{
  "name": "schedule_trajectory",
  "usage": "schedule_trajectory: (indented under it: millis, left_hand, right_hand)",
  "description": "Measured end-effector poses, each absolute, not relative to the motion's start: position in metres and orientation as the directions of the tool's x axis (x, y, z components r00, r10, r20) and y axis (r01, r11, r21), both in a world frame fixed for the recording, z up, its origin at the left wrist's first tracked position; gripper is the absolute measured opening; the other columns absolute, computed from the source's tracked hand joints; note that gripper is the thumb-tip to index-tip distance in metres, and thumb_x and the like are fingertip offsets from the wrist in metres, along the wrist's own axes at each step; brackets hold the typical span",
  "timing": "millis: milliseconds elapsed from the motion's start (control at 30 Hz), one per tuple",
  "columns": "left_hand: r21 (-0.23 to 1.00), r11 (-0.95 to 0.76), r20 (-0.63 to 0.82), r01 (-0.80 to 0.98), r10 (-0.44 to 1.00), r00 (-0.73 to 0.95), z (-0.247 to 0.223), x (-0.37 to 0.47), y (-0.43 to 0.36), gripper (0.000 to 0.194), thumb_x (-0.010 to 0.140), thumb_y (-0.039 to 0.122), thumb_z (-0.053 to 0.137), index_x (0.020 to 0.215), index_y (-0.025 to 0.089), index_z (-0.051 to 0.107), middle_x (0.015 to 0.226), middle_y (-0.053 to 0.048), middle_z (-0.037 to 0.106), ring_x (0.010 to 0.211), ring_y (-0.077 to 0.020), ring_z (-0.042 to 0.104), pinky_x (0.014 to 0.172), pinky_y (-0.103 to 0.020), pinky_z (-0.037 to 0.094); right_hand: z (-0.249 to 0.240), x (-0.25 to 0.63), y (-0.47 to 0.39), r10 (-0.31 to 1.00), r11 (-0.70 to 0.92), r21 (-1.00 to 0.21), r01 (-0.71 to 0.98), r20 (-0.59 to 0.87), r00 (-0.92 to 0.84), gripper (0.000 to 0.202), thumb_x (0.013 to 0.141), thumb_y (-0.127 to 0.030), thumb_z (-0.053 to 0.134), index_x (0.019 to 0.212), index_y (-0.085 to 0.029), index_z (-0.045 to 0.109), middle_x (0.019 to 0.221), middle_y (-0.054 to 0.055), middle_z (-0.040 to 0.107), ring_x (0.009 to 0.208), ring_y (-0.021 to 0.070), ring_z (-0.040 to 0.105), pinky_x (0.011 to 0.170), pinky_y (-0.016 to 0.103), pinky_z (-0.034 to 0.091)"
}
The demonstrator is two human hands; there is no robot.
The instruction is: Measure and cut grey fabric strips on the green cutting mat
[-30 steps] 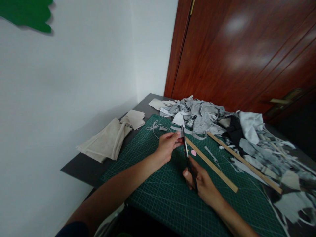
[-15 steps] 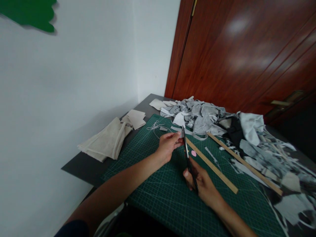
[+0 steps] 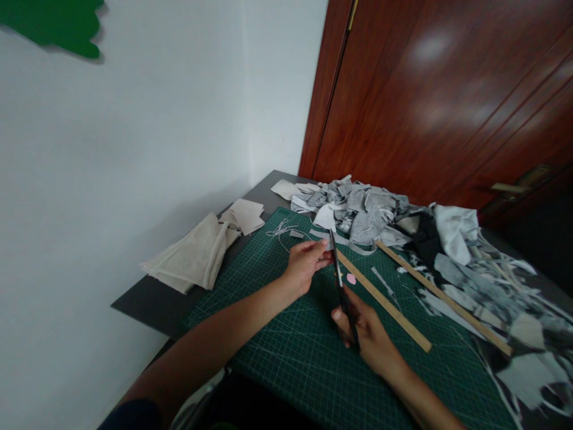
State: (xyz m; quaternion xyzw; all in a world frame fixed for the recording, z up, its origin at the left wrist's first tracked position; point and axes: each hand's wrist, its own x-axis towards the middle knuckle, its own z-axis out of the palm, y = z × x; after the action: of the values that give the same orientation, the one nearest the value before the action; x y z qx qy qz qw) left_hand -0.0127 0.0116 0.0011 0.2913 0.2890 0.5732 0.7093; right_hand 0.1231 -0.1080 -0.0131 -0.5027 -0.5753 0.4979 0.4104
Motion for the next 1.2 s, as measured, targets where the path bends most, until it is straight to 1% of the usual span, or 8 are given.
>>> schedule_trajectory:
  millis: [200,333,467,567,667,800,933,1200]
  left_hand:
    - [0.734,0.185,-0.092,-0.654,0.98,0.174,0.004,-0.012,0.01,0.038,0.064,0.037,0.096,0.077,0.011,0.071,0.077,-0.007,0.072,0.072,-0.0176,0.069,0.081,-0.04,0.059]
    - [0.728,0.191,-0.082,-0.659,0.978,0.193,0.006,-0.011,0.008,0.033,0.07,0.035,0.093,0.077,0.011,0.071,0.078,-0.008,0.072,0.073,-0.0183,0.07,0.084,-0.042,0.059]
    - [0.726,0.27,-0.1,-0.632,0.951,0.291,0.008,-0.008,0.004,0.034,0.078,0.042,0.086,0.081,0.01,0.075,0.082,-0.011,0.074,0.075,-0.02,0.07,0.085,-0.041,0.059]
    - [0.735,0.305,-0.107,-0.606,0.934,0.34,0.008,-0.006,0.0,0.027,0.081,0.036,0.083,0.085,0.01,0.077,0.085,-0.012,0.075,0.078,-0.0206,0.071,0.087,-0.039,0.058]
    - [0.732,0.368,-0.114,-0.574,0.896,0.429,0.007,-0.004,-0.005,0.025,0.083,0.034,0.08,0.088,0.01,0.078,0.09,-0.014,0.077,0.085,-0.023,0.073,0.091,-0.039,0.056]
    - [0.709,0.45,-0.146,-0.543,0.847,0.511,0.005,-0.004,-0.008,0.04,0.091,0.047,0.069,0.098,0.009,0.079,0.106,-0.02,0.077,0.097,-0.028,0.074,0.098,-0.042,0.054]
    - [0.694,0.456,-0.133,-0.557,0.842,0.523,0.002,-0.005,-0.005,0.049,0.096,0.052,0.058,0.102,0.008,0.078,0.111,-0.022,0.076,0.1,-0.0289,0.074,0.102,-0.044,0.052]
    - [0.672,0.462,-0.063,-0.579,0.814,0.577,0.001,-0.006,-0.005,0.056,0.095,0.057,0.056,0.105,0.007,0.078,0.11,-0.022,0.076,0.102,-0.0301,0.074,0.105,-0.044,0.051]
  right_hand:
    - [-0.018,0.125,-0.108,0.993,-0.016,-0.993,0.113,-0.03,-0.118,0.079,0.089,-0.069,0.065,0.145,-0.015,0.05,0.055,-0.011,0.041,0.041,0.0099,0.037,0.04,0.022,0.034]
    - [-0.017,0.132,-0.104,0.998,0.057,-0.996,0.062,0.056,-0.015,0.074,0.09,-0.067,0.065,0.143,-0.017,0.048,0.057,-0.011,0.046,0.039,0.0089,0.037,0.037,0.021,0.033]
    - [-0.013,0.141,-0.094,0.979,0.136,-0.988,0.074,0.145,0.144,0.075,0.086,-0.062,0.074,0.14,-0.019,0.047,0.068,-0.005,0.06,0.044,0.0105,0.046,0.038,0.022,0.04]
    - [-0.013,0.147,-0.086,0.952,0.164,-0.986,0.033,0.167,0.257,0.078,0.082,-0.058,0.079,0.141,-0.02,0.045,0.084,0.001,0.071,0.05,0.0122,0.053,0.04,0.024,0.044]
    - [-0.014,0.15,-0.081,0.934,0.187,-0.982,-0.016,0.172,0.313,0.08,0.079,-0.054,0.082,0.142,-0.02,0.044,0.092,0.004,0.074,0.057,0.0147,0.059,0.043,0.025,0.047]
    - [-0.013,0.149,-0.08,0.939,0.152,-0.987,-0.051,0.128,0.319,0.086,0.075,-0.052,0.085,0.143,-0.019,0.044,0.092,0.005,0.075,0.066,0.0195,0.066,0.046,0.027,0.05]
    - [-0.012,0.148,-0.08,0.943,0.127,-0.99,-0.056,0.103,0.317,0.088,0.072,-0.052,0.087,0.142,-0.018,0.047,0.094,0.007,0.074,0.072,0.0224,0.068,0.05,0.03,0.054]
    - [-0.018,0.141,-0.083,0.965,0.131,-0.986,-0.107,0.102,0.242,0.074,0.077,-0.043,0.085,0.137,-0.022,0.049,0.086,0.0,0.067,0.067,0.0193,0.065,0.05,0.029,0.052]
